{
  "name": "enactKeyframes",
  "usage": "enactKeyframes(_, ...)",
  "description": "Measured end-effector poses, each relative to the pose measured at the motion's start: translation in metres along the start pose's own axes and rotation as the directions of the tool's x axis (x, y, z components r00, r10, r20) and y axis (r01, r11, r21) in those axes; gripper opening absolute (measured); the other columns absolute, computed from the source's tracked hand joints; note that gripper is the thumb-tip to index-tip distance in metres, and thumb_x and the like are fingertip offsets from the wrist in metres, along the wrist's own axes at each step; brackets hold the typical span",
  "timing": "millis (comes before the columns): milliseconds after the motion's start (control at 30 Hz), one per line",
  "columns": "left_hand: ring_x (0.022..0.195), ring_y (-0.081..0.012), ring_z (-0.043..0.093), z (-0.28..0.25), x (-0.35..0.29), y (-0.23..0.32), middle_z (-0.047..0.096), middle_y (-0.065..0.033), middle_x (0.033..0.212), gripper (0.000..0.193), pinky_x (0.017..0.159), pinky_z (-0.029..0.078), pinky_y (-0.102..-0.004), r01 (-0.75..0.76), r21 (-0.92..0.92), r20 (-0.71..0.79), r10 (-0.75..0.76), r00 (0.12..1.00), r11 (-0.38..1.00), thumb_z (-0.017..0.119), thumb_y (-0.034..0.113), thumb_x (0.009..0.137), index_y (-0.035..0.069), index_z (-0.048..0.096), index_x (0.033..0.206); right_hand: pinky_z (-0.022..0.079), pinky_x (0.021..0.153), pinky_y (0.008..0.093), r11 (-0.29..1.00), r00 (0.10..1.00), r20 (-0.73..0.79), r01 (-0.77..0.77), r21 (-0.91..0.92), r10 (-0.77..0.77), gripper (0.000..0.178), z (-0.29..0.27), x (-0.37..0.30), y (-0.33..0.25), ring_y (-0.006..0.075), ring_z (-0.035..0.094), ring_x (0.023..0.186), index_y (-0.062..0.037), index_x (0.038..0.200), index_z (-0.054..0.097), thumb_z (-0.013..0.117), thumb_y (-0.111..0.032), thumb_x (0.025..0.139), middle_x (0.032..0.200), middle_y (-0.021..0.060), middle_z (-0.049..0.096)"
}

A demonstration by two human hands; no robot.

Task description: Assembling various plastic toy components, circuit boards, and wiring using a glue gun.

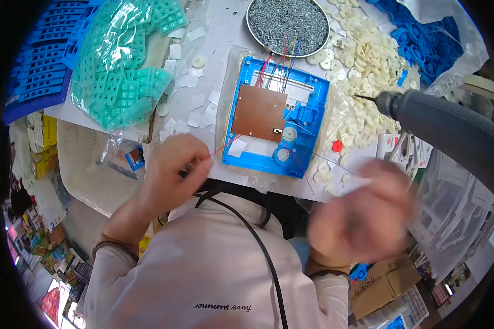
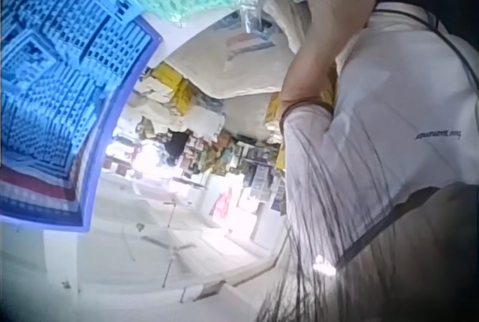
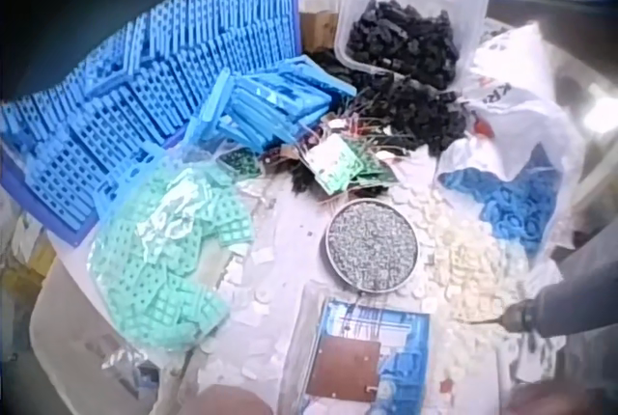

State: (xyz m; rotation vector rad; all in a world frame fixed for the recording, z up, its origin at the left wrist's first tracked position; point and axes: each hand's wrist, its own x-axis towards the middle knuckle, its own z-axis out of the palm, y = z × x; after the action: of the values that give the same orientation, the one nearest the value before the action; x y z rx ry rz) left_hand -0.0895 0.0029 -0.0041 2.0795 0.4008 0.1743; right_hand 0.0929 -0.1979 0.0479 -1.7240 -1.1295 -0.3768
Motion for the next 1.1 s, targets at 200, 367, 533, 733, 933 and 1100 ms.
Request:
enactKeyframes(200,0.073,-0.0214,0.058,-0.007,0.06,-0.031,0.062,-0.0097,0.084,0.009,0.066,0.046,-0.0318,-0.056,0.099,-0.1,0.066,0.993,0.994,0.068,0.006,0.088,0.0,0.062,0.091,0.044,0.08,0.0402,0.995,0.8,0.597,0.094,-0.03,-0.057,0.026,0.055,-0.024,0.02,0.0269,0.054,0.09,-0.0087,0.09,0.07,0.076,-0.008,0.064,0.09,0.0027,0.06)
enactKeyframes(367,0.085,-0.0229,0.059,0.003,0.059,-0.032,0.063,-0.0115,0.101,0.021,0.074,0.048,-0.0323,-0.07,0.126,-0.164,0.09,0.982,0.99,0.07,0.005,0.086,0.001,0.063,0.105,0.04,0.074,0.0389,0.986,0.751,0.661,0.114,-0.123,-0.005,0.017,0.069,-0.019,0.01,0.0248,0.054,0.086,-0.0083,0.083,0.065,0.073,-0.015,0.07,0.082,0.0037,0.055)
enactKeyframes(533,0.097,-0.0276,0.059,0.009,0.044,-0.04,0.061,-0.0133,0.112,0.031,0.083,0.048,-0.0346,-0.098,0.132,-0.195,0.123,0.973,0.986,0.072,0.003,0.082,0.003,0.064,0.113,0.039,0.071,0.0392,0.971,0.712,0.701,0.142,-0.194,0.035,0.015,0.073,-0.017,0.009,0.0244,0.055,0.084,-0.009,0.079,0.062,0.073,-0.016,0.072,0.079,0.0053,0.056)
enactKeyframes(733,0.108,-0.0316,0.056,0.01,0.031,-0.006,0.06,-0.0088,0.113,0.036,0.092,0.041,-0.0466,-0.236,0.358,-0.275,0.343,0.898,0.903,0.074,0.005,0.075,0.009,0.067,0.109,0.04,0.073,0.0391,0.989,0.735,0.677,0.117,-0.095,-0.022,0.018,0.064,-0.021,0.023,0.0243,0.056,0.084,-0.0082,0.083,0.065,0.078,-0.017,0.073,0.081,0.0041,0.058)
enactKeyframes(933,0.105,-0.0286,0.055,0.024,0.046,-0.001,0.06,-0.0039,0.113,0.031,0.096,0.035,-0.0462,-0.349,0.324,0.024,0.361,0.932,0.88,0.075,0.006,0.071,0.013,0.069,0.1,0.044,0.08,0.0403,0.998,0.822,0.57,-0.037,0.049,0.003,0.03,0.054,-0.029,0.034,0.0276,0.057,0.093,-0.008,0.097,0.071,0.082,-0.014,0.07,0.093,0.0036,0.063)
enactKeyframes(1100,0.106,-0.0272,0.054,0.022,0.051,-0.003,0.06,-0.0031,0.107,0.017,0.096,0.033,-0.046,-0.354,0.266,0.044,0.356,0.933,0.896,0.074,0.009,0.071,0.012,0.068,0.087,0.046,0.085,0.0419,0.998,0.859,0.512,-0.058,0.03,0.034,0.04,0.047,-0.02,0.024,0.0317,0.055,0.095,-0.0088,0.103,0.071,0.085,-0.015,0.066,0.095,0.0052,0.064)
